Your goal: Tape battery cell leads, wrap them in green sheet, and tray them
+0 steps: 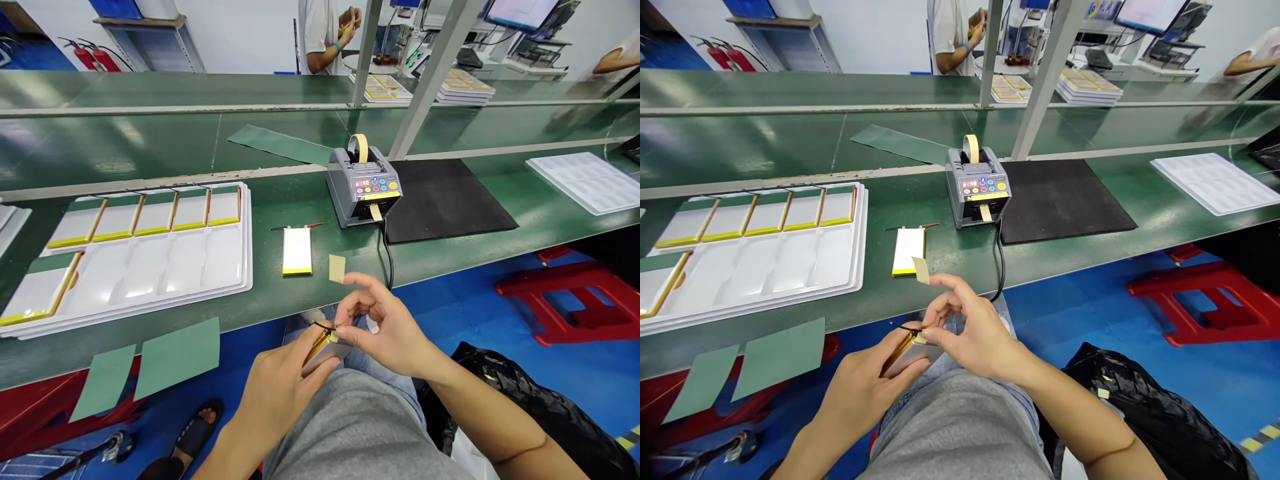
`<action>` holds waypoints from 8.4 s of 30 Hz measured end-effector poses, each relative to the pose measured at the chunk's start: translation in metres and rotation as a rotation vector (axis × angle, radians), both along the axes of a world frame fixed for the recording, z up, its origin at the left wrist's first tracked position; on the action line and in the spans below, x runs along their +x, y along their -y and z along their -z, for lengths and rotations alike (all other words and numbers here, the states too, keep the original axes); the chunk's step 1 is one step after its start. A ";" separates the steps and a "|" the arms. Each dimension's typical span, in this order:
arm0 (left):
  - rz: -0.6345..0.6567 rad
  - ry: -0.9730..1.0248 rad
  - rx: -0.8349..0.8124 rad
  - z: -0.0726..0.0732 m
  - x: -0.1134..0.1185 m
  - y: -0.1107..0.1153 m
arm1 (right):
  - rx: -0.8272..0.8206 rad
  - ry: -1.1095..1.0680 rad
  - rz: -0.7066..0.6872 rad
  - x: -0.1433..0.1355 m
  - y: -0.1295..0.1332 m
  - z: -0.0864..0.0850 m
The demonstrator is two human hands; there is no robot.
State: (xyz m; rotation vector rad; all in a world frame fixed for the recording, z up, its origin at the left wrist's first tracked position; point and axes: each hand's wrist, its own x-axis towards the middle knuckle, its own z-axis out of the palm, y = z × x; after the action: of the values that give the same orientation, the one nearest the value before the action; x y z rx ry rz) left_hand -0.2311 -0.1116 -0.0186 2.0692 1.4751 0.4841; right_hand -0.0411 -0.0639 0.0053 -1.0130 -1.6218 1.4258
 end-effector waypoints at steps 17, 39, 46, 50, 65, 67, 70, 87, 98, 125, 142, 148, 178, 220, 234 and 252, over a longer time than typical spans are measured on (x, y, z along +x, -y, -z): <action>0.083 -0.023 0.082 0.006 -0.008 0.001 | -0.191 -0.032 -0.238 0.001 -0.012 0.006; -0.010 0.460 -0.753 -0.025 -0.021 -0.011 | 0.072 0.359 -0.653 0.020 -0.031 -0.004; -0.012 0.441 -0.747 -0.025 -0.021 -0.011 | 0.152 0.446 -0.630 0.016 -0.027 -0.005; -0.014 0.424 -0.731 -0.025 -0.021 -0.011 | 0.165 0.487 -0.621 0.014 -0.026 -0.006; -0.279 0.142 0.071 -0.009 -0.020 0.009 | 0.595 0.313 0.100 0.004 -0.001 0.010; -0.190 0.086 0.241 -0.006 -0.020 0.009 | 0.718 0.277 0.126 0.002 0.002 0.009; -0.115 -0.008 0.435 -0.004 -0.021 0.009 | 0.714 0.289 0.087 0.002 0.002 0.005; -0.049 -0.076 0.633 0.002 -0.022 0.010 | 0.523 0.264 -0.088 0.006 -0.003 0.004; -0.059 -0.091 0.685 -0.002 -0.018 0.008 | 0.416 0.272 -0.204 0.006 0.000 0.005; -0.774 0.897 -0.581 0.059 -0.027 0.053 | -0.595 -0.153 -0.312 -0.053 0.036 0.099; -1.172 0.912 -0.606 0.081 -0.133 0.058 | -1.004 -0.351 -0.235 -0.186 0.023 0.134; -1.151 0.904 -0.623 0.074 -0.141 0.059 | -1.004 -0.346 -0.234 -0.190 0.023 0.129; -1.122 0.911 -0.535 0.031 -0.127 0.075 | -0.771 -0.172 -0.098 -0.190 0.034 0.072; -0.742 0.159 -0.046 -0.018 -0.167 0.004 | 0.160 0.138 0.286 -0.057 -0.030 0.081; -0.874 -0.485 -0.018 -0.049 -0.349 -0.110 | 0.146 0.516 0.479 -0.027 -0.056 0.119; -1.076 -0.502 0.108 0.018 -0.311 -0.116 | 0.158 0.583 0.500 -0.031 -0.058 0.118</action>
State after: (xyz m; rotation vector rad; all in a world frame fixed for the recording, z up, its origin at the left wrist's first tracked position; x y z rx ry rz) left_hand -0.5422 0.0047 -0.0367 1.3331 2.8865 0.4297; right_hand -0.0717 -0.0057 -0.1131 -1.6973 -1.6646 0.6881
